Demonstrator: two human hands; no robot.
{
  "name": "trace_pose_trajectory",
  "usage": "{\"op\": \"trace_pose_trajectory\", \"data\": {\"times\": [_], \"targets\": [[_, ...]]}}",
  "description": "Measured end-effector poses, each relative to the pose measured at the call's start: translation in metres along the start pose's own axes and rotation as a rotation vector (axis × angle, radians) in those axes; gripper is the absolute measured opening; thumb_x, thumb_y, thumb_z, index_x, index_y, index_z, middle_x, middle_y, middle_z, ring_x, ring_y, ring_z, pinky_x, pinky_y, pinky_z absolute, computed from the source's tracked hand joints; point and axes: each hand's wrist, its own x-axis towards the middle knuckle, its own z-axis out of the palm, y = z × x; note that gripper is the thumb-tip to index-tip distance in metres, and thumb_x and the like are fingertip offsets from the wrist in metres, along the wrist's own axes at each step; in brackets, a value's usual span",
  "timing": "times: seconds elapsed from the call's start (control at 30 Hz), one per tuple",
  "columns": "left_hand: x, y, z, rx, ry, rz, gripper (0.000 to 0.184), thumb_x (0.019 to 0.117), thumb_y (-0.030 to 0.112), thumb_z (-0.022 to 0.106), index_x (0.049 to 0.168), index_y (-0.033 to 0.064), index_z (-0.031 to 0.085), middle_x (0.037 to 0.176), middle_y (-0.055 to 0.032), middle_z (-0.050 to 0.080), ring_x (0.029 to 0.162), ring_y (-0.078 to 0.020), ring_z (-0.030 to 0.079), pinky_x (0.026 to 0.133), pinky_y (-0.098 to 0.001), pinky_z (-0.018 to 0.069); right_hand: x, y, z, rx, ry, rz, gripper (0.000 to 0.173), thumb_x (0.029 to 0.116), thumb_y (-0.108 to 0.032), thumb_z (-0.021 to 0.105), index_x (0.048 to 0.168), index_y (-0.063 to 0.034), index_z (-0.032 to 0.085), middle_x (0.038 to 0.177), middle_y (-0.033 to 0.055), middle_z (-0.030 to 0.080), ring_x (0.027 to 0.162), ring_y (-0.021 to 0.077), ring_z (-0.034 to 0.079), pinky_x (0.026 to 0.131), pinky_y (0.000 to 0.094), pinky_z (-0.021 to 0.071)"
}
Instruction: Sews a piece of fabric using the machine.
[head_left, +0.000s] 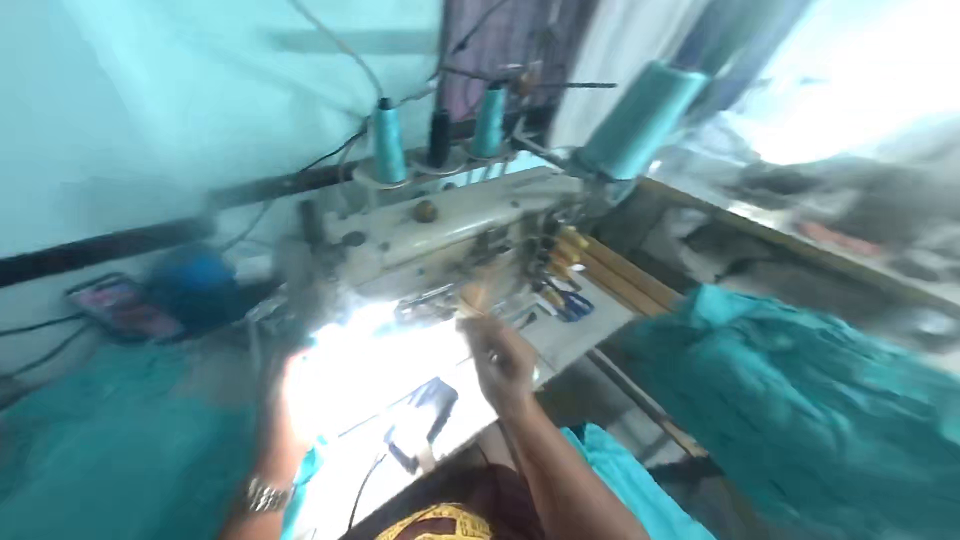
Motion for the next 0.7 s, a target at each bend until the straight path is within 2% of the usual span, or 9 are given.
{"op": "trace_pose_trajectory", "data": {"times": [0.1,0.2,0.3,0.33,0.4,0.53,0.57,0.67,0.7], "targets": [[0.004,0.006,0.0,0.023,-0.008,0.003,0.036,0.0843,0.006,0.067,0.119,-0.0034,0.065,0.131,-0.0296,0.061,0.124,-0.0466,0.058,0.105,-0.059,0.0463,0.045,0.025,-0.057,-0.034,0.403,0.128,0.017,0.1049,-0.014,0.054,0.113,-0.0078,0.067,0.095,-0.0065,0.07,0.068,-0.0023,0.06,0.06,0.018,0.0524],[0.006,0.015,-0.002,0.035,-0.016,-0.007,0.037,0.0834,0.004,0.068,0.12,-0.0029,0.066,0.13,-0.0284,0.062,0.124,-0.0453,0.058,0.106,-0.0582,0.0457,0.088,0.062,-0.103,0.003,0.543,0.368,0.027,0.1083,-0.022,0.048,0.128,-0.008,0.058,0.099,-0.0031,0.063,0.066,0.0036,0.057,0.059,0.0234,0.0517],[0.008,0.021,-0.005,0.029,-0.056,-0.061,0.039,0.083,0.006,0.074,0.121,-0.0006,0.066,0.131,-0.0246,0.063,0.125,-0.0379,0.06,0.107,-0.0521,0.0484,0.12,0.109,-0.124,0.231,0.372,0.635,0.032,0.1065,-0.029,0.051,0.136,-0.0172,0.053,0.095,-0.0062,0.062,0.061,0.0025,0.052,0.055,0.0222,0.0486],[0.009,0.026,-0.007,0.03,-0.073,-0.096,0.039,0.084,0.008,0.075,0.122,-0.0004,0.066,0.13,-0.0238,0.063,0.124,-0.0366,0.06,0.106,-0.0519,0.0484,0.125,0.124,-0.128,0.348,0.282,0.701,0.027,0.1068,-0.031,0.048,0.131,-0.0218,0.055,0.09,-0.0076,0.061,0.062,0.0026,0.052,0.056,0.0223,0.0486],[0.01,0.03,-0.008,0.036,-0.086,-0.166,0.039,0.0871,0.011,0.075,0.123,0.0011,0.067,0.128,-0.0217,0.065,0.122,-0.0351,0.062,0.106,-0.0526,0.0484,0.129,0.136,-0.128,0.506,0.194,0.845,0.027,0.1083,-0.038,0.035,0.099,-0.0235,0.056,0.069,-0.0103,0.052,0.054,0.0004,0.047,0.051,0.0193,0.0438],[0.007,0.02,-0.006,0.073,-0.081,-0.16,0.041,0.0857,0.013,0.079,0.124,0.0086,0.067,0.132,-0.0135,0.063,0.125,-0.0279,0.06,0.105,-0.0481,0.0511,0.134,0.176,-0.144,0.818,-0.028,0.907,0.052,0.1064,-0.046,0.025,0.067,-0.0226,0.05,0.049,-0.011,0.039,0.04,-0.0032,0.038,0.039,0.0133,0.0348],[0.007,0.016,-0.005,0.077,-0.058,-0.117,0.043,0.0823,0.011,0.081,0.123,0.0098,0.067,0.132,-0.0121,0.064,0.125,-0.0266,0.059,0.105,-0.047,0.051,0.136,0.183,-0.146,0.851,-0.048,0.922,0.054,0.1064,-0.048,0.028,0.066,-0.0219,0.052,0.048,-0.0109,0.04,0.038,-0.0036,0.038,0.037,0.0131,0.0349],[0.005,0.01,-0.004,0.095,-0.028,-0.044,0.047,0.077,0.009,0.084,0.121,0.0129,0.067,0.131,-0.0081,0.064,0.125,-0.024,0.058,0.107,-0.0451,0.0498,0.135,0.257,-0.185,0.997,-0.266,0.902,0.029,0.1035,-0.039,0.051,0.098,-0.0149,0.066,0.06,-0.0088,0.05,0.046,-0.0024,0.049,0.043,0.0141,0.045],[0.006,0.01,-0.005,0.097,-0.026,-0.041,0.047,0.0759,0.009,0.084,0.12,0.0125,0.068,0.131,-0.0082,0.064,0.126,-0.0245,0.058,0.107,-0.0451,0.0494,0.137,0.286,-0.2,1.051,-0.322,0.926,0.023,0.1034,-0.035,0.053,0.1,-0.015,0.064,0.062,-0.0085,0.051,0.047,-0.0014,0.051,0.045,0.0151,0.047]]}}
